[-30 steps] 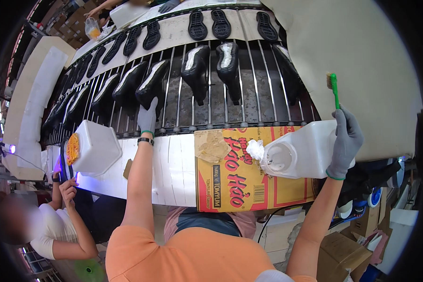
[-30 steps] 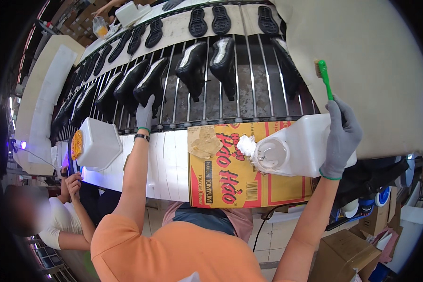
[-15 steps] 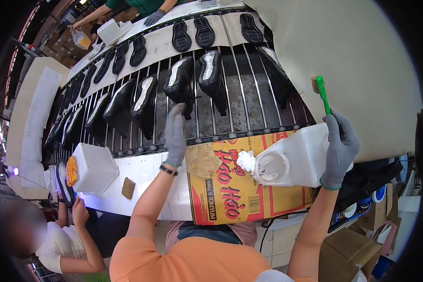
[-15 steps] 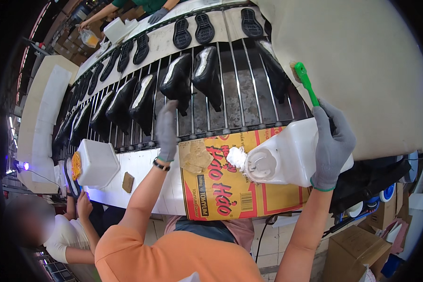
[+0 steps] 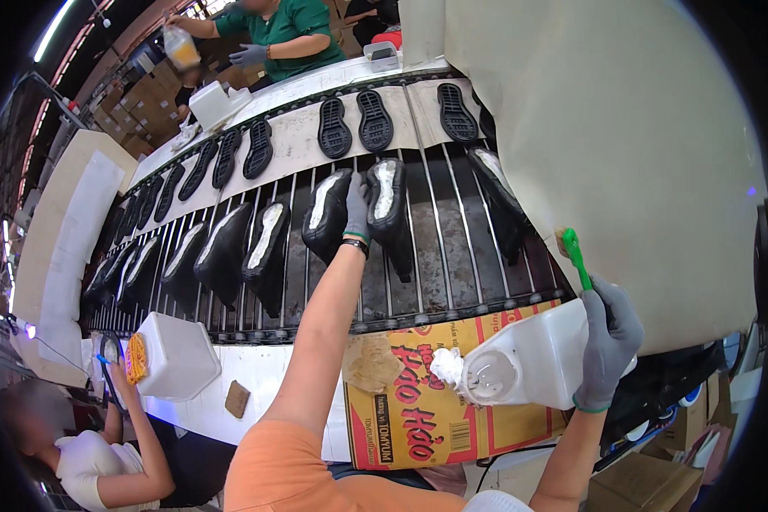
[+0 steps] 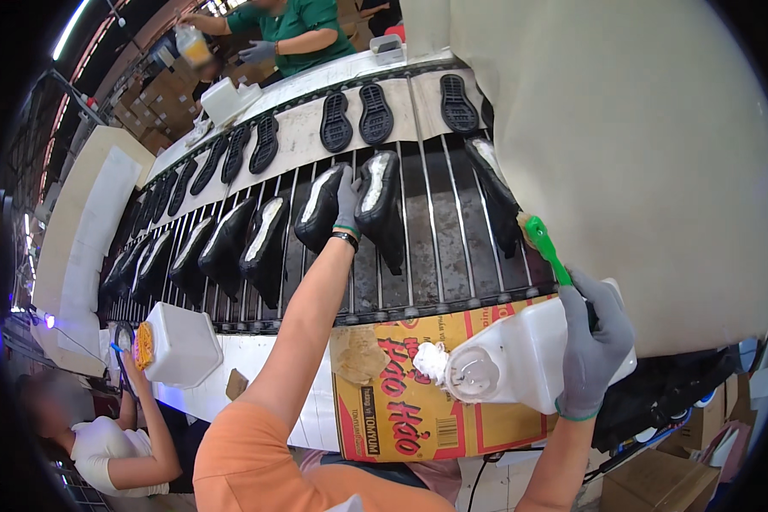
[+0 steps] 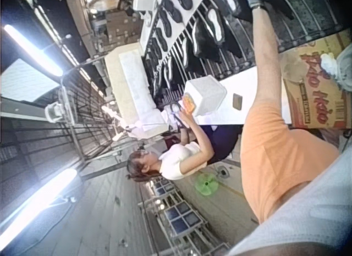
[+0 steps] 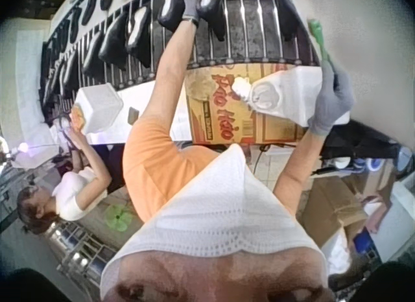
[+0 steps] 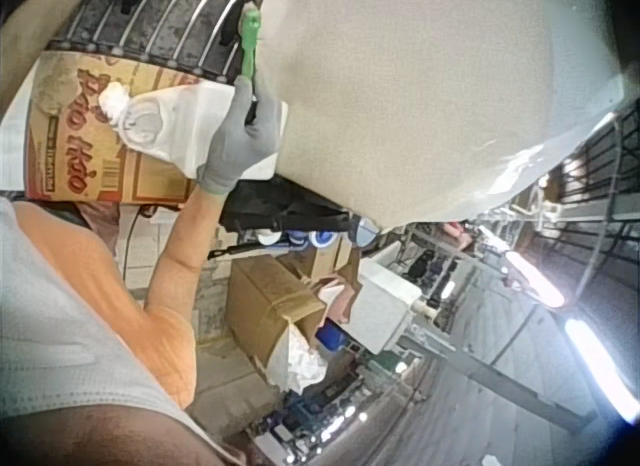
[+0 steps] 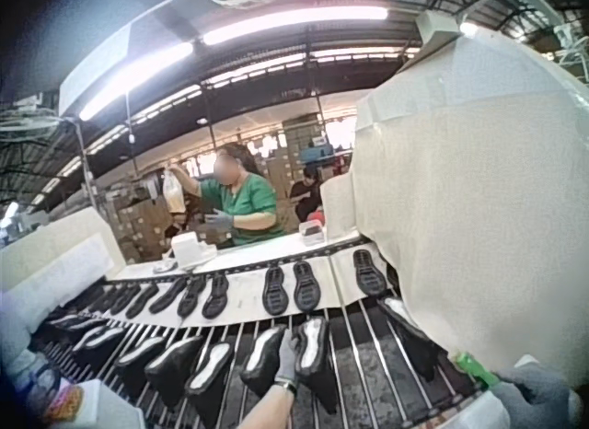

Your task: The person is applying a white adhesive or cleaning liquid to the soles and edges of black shoes using a green toothbrush.

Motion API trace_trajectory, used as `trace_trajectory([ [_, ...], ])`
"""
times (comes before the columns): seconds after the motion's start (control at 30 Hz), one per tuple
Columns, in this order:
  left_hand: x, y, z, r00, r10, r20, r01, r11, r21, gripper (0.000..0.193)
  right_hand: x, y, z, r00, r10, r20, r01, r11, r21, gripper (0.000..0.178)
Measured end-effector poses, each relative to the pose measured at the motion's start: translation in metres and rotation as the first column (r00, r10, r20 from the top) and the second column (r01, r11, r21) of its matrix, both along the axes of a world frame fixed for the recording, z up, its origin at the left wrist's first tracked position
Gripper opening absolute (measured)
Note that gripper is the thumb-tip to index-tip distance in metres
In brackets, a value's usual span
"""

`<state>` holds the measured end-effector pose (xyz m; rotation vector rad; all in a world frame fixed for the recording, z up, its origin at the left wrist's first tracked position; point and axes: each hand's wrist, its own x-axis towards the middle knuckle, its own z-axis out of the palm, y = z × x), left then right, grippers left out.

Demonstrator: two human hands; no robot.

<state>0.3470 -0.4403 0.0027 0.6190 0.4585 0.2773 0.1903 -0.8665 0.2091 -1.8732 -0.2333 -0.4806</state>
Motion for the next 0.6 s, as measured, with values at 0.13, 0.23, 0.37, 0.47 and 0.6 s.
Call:
trace_trajectory([
  [0.13,-0.013,-0.017,0.002,0.929,-0.244,0.277,0.234,0.970,0.072,0.048,0.002,0.001,0.002,1.000,-0.016,0.019,0.017,0.998,-0.059,0.022],
  [0.23,-0.028,-0.031,0.008,0.936,-0.306,0.177,0.279,0.947,0.159,0.061,0.003,0.001,0.002,0.999,-0.027,0.037,0.030,0.995,-0.097,0.020],
  [0.37,-0.039,-0.048,0.035,0.954,-0.268,0.131,0.239,0.950,0.202,0.058,0.006,0.001,0.001,0.998,-0.015,0.063,0.022,0.994,-0.105,0.017],
  [0.47,-0.062,-0.068,0.073,0.948,-0.283,0.143,0.241,0.936,0.255,0.055,0.009,0.000,-0.001,0.997,-0.023,0.072,0.036,0.982,-0.186,0.016],
  [0.6,-0.139,-0.091,0.140,0.957,-0.162,0.243,0.099,0.963,0.251,0.059,0.012,-0.004,-0.004,0.991,0.000,0.137,0.030,0.976,-0.217,0.015],
])
